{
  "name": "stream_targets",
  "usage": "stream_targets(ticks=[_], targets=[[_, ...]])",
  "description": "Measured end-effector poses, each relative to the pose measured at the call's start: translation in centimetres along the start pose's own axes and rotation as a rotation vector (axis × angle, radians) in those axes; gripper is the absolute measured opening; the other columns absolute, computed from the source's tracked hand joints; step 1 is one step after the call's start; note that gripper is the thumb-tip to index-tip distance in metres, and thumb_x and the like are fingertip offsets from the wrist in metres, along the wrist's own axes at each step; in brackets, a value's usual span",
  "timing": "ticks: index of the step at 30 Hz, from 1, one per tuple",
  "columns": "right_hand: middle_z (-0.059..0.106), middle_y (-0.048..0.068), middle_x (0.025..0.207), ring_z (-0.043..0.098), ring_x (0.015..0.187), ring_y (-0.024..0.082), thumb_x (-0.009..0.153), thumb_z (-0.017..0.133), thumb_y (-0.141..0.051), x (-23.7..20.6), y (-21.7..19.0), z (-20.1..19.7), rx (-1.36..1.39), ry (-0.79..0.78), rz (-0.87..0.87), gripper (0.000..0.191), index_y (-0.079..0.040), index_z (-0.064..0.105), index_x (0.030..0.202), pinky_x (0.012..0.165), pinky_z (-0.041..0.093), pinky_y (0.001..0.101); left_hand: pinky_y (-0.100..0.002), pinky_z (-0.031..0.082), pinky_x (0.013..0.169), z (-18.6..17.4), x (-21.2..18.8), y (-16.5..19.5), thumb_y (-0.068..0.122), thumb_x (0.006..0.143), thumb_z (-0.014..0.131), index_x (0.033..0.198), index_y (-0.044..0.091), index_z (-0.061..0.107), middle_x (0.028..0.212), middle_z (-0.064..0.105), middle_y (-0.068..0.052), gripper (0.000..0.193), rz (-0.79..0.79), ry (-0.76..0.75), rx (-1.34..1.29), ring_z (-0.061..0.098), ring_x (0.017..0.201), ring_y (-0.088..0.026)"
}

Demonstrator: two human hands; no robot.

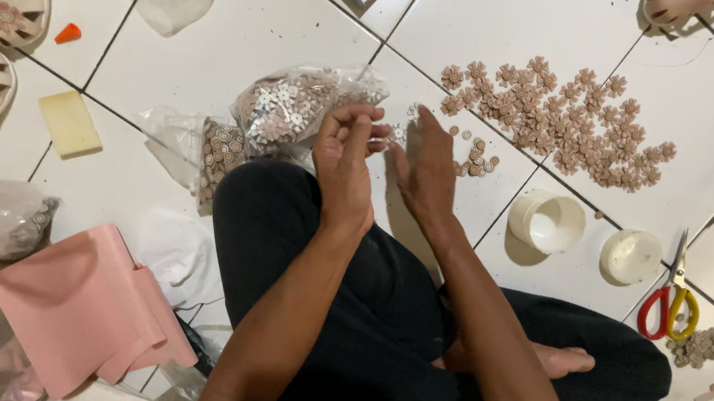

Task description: The person sits on the floor and assembles small beige flower-shaped components by hand. They repeatedly pick up a flower piece and a small circular disc, press them together, and place the finished unit on the floor. The process is repeated continuously.

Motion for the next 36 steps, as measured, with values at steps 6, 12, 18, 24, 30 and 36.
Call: stream_targets(ticks=[6,12,18,24,30,36], targets=[[0.071,0.014,0.113,0.065,0.106,0.032,0.096,0.07,-0.002,0.8,-0.7,0.4,-0.048,-0.057,-0.046,0.049,-0.004,0.055,0.142,0.089,0.056,0.0428,-0.028,0.052,0.078,0.5,0.4,-1.6,0.011,0.103,0.059,0.105,0.005,0.064,0.102,0.07,-0.008,0.008,-0.033,-0.027,0.079,0.067,0.088,-0.014],[0.075,0.012,0.109,0.076,0.099,0.02,0.099,0.065,-0.003,-3.0,4.8,-2.7,0.322,0.009,0.197,0.041,-0.006,0.058,0.139,0.077,0.06,0.0329,-0.027,0.053,0.077,2.4,-0.5,-4.2,0.013,0.102,0.059,0.106,0.006,0.064,0.101,0.072,-0.006,0.009,-0.09,-0.16,0.234,0.068,0.087,-0.012],[0.073,0.009,0.11,0.071,0.096,0.014,0.097,0.073,-0.003,-6.3,8.6,-5.6,0.589,0.121,0.32,0.05,-0.006,0.054,0.143,0.082,0.061,0.0276,-0.026,0.053,0.073,5.3,-2.5,-5.5,0.012,0.099,0.062,0.104,0.002,0.067,0.093,0.07,-0.006,0.012,-0.05,-0.402,0.522,0.065,0.081,-0.011],[0.072,0.008,0.103,0.069,0.092,0.013,0.094,0.076,-0.002,-9.3,7.6,-8.8,0.501,0.184,0.21,0.055,-0.004,0.053,0.145,0.08,0.058,0.0267,-0.027,0.052,0.065,4.4,-5.4,-9.4,0.036,0.105,0.06,0.096,-0.001,0.068,0.077,0.07,-0.009,0.039,-0.422,-0.47,0.966,0.067,0.069,-0.013],[0.075,0.008,0.103,0.072,0.095,0.013,0.096,0.074,-0.004,-10.6,7.2,-10.3,0.598,0.195,0.224,0.054,-0.004,0.051,0.146,0.086,0.061,0.0271,-0.027,0.053,0.067,7.1,-6.6,-8.4,0.033,0.096,0.067,0.103,0.005,0.069,0.086,0.071,-0.004,0.029,-0.244,-0.624,0.725,0.067,0.075,-0.011],[0.075,0.012,0.111,0.073,0.1,0.017,0.098,0.074,-0.01,-12.1,9.8,-10.6,0.557,0.143,0.304,0.054,-0.003,0.051,0.146,0.087,0.061,0.0286,-0.026,0.055,0.07,8.0,-7.6,-8.9,0.012,0.097,0.073,0.1,0.0,0.069,0.087,0.071,-0.006,0.013,-0.182,-0.766,0.669,0.066,0.079,-0.011]])
Point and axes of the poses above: each hand's wrist, its own x-axis towards the middle knuckle, its own z-axis out of the palm, y = z × x, the point moved 10 cm from there along x, towards the middle knuckle
